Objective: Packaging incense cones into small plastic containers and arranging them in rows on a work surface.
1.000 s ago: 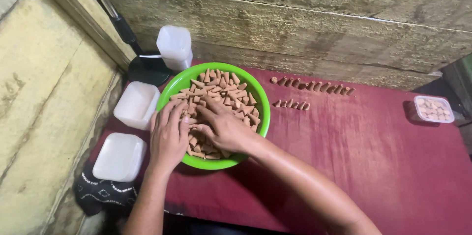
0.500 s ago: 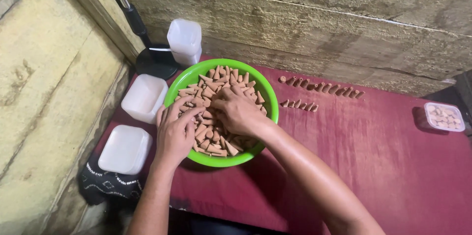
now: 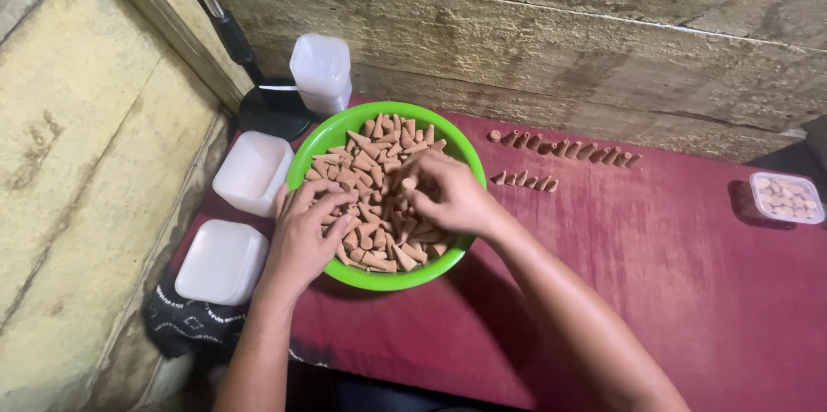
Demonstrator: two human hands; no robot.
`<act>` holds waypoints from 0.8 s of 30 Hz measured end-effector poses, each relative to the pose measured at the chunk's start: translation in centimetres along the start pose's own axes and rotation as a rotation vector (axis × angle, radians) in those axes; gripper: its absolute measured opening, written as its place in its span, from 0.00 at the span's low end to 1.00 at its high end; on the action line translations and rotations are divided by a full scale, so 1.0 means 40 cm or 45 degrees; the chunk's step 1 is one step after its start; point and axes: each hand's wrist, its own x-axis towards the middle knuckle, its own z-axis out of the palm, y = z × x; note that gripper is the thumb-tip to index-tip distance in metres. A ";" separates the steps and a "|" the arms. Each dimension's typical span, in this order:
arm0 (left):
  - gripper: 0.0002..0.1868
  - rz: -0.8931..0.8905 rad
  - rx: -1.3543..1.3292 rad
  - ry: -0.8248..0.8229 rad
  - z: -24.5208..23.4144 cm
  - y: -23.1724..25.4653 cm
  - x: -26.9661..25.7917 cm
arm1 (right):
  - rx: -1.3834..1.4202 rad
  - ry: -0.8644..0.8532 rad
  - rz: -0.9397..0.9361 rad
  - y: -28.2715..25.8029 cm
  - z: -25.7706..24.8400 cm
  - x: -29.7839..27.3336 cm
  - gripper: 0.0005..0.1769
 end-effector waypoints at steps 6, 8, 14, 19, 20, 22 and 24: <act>0.10 -0.157 -0.082 0.133 0.038 -0.047 0.016 | 0.678 0.341 0.454 -0.041 -0.053 0.002 0.03; 0.10 -0.244 -0.169 0.159 0.022 -0.044 0.031 | 0.707 0.359 0.459 -0.007 -0.040 -0.008 0.03; 0.10 -0.299 -0.305 0.210 -0.010 0.018 0.064 | 0.890 0.441 0.429 0.031 -0.038 -0.013 0.04; 0.08 -0.210 -0.196 0.185 0.001 0.037 0.059 | 0.870 0.496 0.364 0.001 -0.042 -0.017 0.09; 0.06 -0.223 -0.236 0.195 -0.005 0.053 0.062 | 0.843 0.483 0.350 -0.016 -0.044 -0.014 0.11; 0.05 -0.233 -0.275 0.206 0.000 0.054 0.062 | 0.817 0.472 0.334 -0.038 -0.052 -0.011 0.13; 0.06 -0.302 -0.416 0.209 0.023 0.028 0.049 | 0.804 0.461 0.354 -0.050 -0.058 -0.015 0.14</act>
